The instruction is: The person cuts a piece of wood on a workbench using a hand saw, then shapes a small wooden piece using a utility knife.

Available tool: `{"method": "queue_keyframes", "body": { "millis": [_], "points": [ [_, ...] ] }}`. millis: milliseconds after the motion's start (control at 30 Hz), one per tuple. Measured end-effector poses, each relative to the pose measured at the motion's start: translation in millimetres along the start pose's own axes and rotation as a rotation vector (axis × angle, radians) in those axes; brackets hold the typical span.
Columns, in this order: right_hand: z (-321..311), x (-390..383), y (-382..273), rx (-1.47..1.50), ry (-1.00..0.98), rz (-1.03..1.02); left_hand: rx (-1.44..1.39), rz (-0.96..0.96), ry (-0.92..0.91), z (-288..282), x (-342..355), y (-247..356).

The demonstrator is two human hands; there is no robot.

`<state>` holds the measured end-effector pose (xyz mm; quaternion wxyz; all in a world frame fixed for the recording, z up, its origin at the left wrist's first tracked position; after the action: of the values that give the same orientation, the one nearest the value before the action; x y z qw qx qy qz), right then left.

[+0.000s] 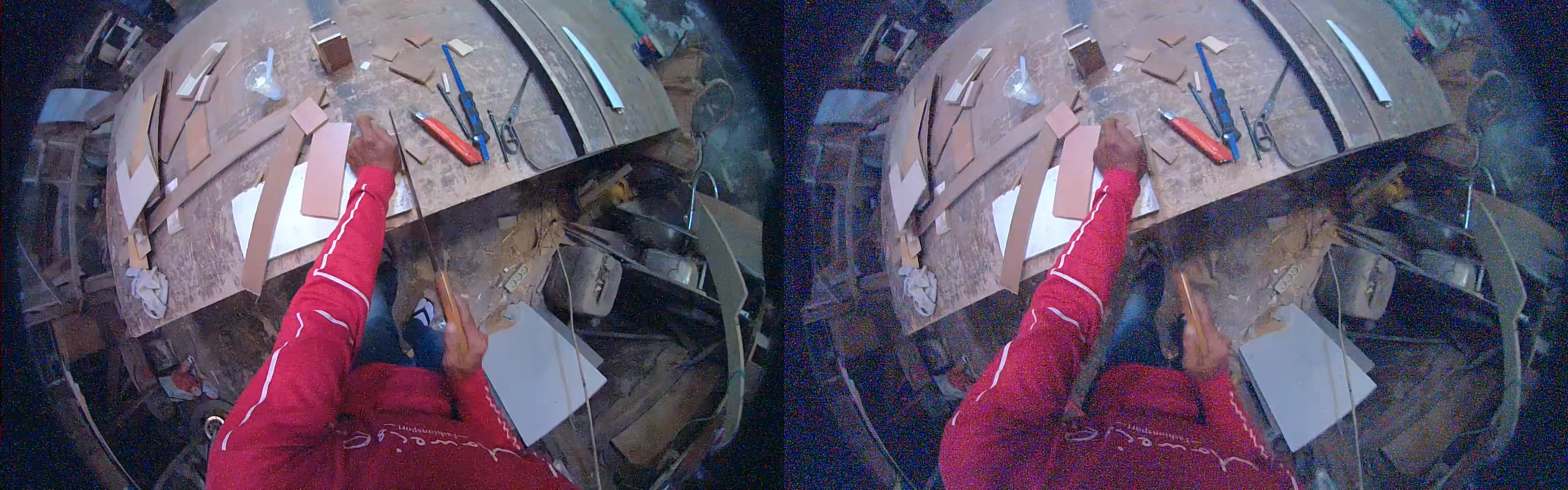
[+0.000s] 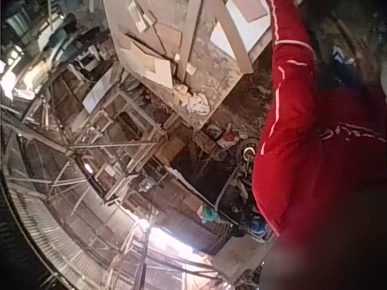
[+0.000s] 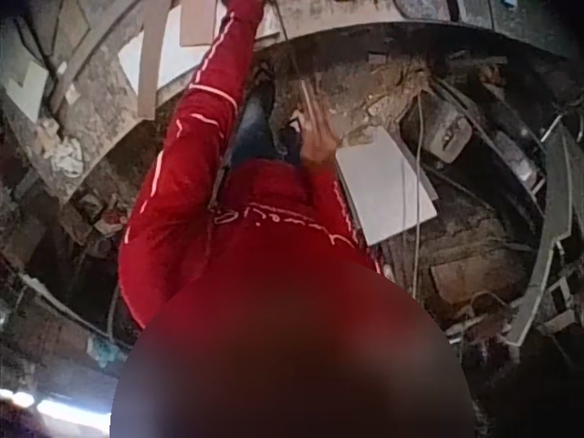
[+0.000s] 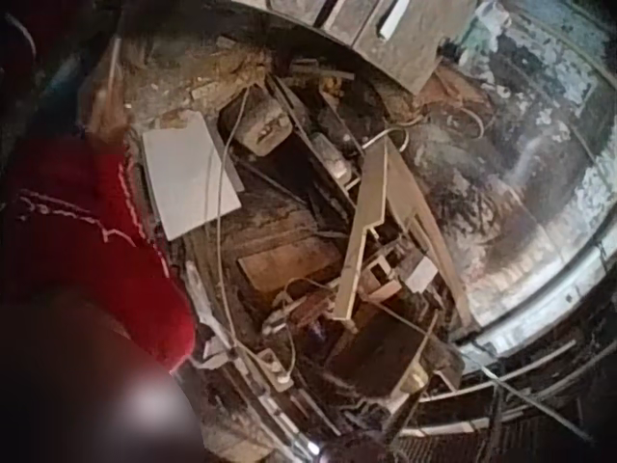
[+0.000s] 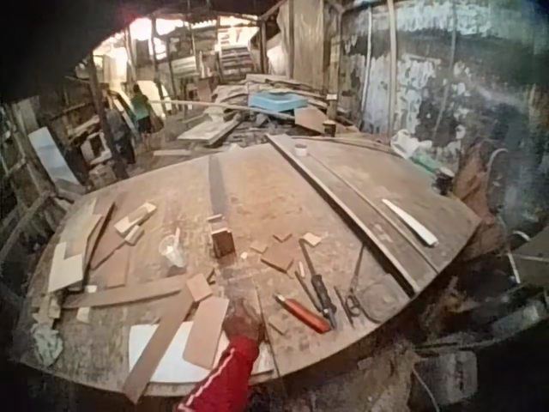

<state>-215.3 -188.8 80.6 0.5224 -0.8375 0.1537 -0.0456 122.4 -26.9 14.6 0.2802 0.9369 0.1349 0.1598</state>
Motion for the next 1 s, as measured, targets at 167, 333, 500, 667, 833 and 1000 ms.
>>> {"method": "queue_keyframes", "body": {
  "millis": [167, 333, 500, 667, 833, 1000],
  "points": [
    [-4, 8, -15, -0.008, 0.104, -0.169, -0.124, 0.142, 0.013, -4, 2, -2],
    [15, 50, -13, 0.009, 0.14, -0.17, -0.167, 0.106, -0.001, 4, 1, 8],
    [1, 2, -2, -0.003, 0.073, -0.042, -0.117, 0.108, 0.104, 5, 3, -7],
    [-4, 14, -21, -0.018, 0.125, -0.161, -0.169, 0.275, 0.121, 1, 2, -1],
    [13, 50, -20, -0.009, 0.047, -0.057, -0.198, 0.203, 0.128, 3, -1, 4],
    [-9, 0, -23, 0.021, 0.093, -0.073, -0.139, 0.132, 0.077, 7, 3, -6]
  ]
}}
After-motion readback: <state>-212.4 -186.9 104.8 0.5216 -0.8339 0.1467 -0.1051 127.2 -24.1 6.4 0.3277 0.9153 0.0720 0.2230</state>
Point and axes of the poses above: each hand's wrist, its own x-axis towards the middle knuckle, its own z-axis out of the palm, y = z × x, the point moved 7 cm from there along x, towards the middle knuckle, and after that the axes turned 4 degrees about -x, right-handed, at the moved point
